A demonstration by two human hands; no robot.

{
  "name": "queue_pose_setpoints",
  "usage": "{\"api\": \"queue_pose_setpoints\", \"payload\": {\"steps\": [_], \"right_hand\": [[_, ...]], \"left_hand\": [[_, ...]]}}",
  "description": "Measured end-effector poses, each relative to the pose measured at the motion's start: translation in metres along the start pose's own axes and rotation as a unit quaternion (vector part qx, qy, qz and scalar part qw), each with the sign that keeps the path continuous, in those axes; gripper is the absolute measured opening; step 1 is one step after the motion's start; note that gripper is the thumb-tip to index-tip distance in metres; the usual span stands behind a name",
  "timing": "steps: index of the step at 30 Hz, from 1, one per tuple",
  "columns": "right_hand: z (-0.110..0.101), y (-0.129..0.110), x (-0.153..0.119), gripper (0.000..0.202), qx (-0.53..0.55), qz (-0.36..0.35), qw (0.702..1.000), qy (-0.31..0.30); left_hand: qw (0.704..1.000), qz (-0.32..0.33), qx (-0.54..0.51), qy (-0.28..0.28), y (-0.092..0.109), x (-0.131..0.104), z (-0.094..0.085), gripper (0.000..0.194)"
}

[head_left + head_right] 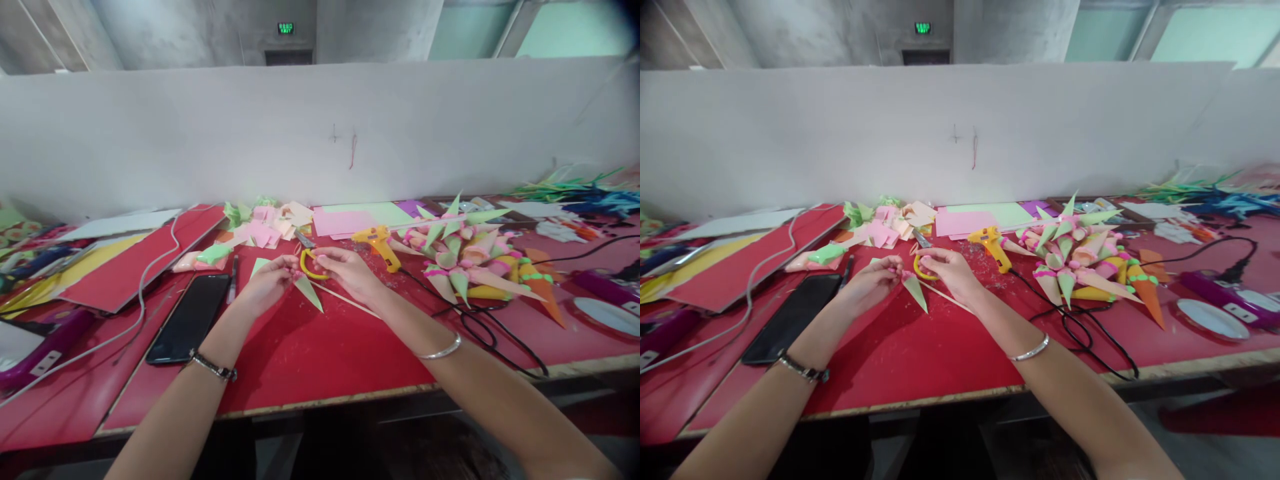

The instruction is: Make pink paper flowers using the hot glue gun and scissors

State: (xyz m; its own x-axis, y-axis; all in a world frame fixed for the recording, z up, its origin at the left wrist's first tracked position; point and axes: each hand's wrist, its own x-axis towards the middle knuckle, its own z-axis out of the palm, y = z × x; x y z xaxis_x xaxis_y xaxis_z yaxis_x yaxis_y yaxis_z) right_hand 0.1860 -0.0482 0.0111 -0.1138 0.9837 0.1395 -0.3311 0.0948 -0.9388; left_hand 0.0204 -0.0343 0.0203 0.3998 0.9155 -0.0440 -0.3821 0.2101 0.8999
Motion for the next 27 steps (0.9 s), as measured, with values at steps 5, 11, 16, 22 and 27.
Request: {"api": "queue_pose_setpoints", "payload": {"steps": [5, 11, 16, 22, 27], "right_hand": [[-0.0034, -0.0003, 0.0018, 0.017, 0.054, 0.025, 0.998, 0.008], [-0.0023, 0.0004, 0.0014, 0.015, 0.036, 0.011, 0.999, 0.001], [-0.0010, 0.0000, 0.0003, 0.014, 0.059, 0.045, 0.997, -0.009], [-0.0002, 0.0004, 0.0000, 0.011, 0.017, 0.025, 0.999, 0.012], [0.0017, -0.0016, -0.0016, 0.018, -0.006, 0.043, 0.999, 0.025]], "left_hand": [[1.000, 0.002, 0.003, 0.001, -0.0003, -0.0006, 0.0001, 0.026], [1.000, 0.002, 0.003, -0.003, -0.0015, 0.0004, -0.0014, 0.026], [1.000, -0.003, 0.010, 0.002, -0.0011, 0.0003, -0.0010, 0.025], [1.000, -0.003, 0.017, -0.007, -0.0013, 0.0002, -0.0007, 0.024], [1.000, -0.003, 0.016, 0.001, -0.0016, 0.0003, -0.0015, 0.025]]}}
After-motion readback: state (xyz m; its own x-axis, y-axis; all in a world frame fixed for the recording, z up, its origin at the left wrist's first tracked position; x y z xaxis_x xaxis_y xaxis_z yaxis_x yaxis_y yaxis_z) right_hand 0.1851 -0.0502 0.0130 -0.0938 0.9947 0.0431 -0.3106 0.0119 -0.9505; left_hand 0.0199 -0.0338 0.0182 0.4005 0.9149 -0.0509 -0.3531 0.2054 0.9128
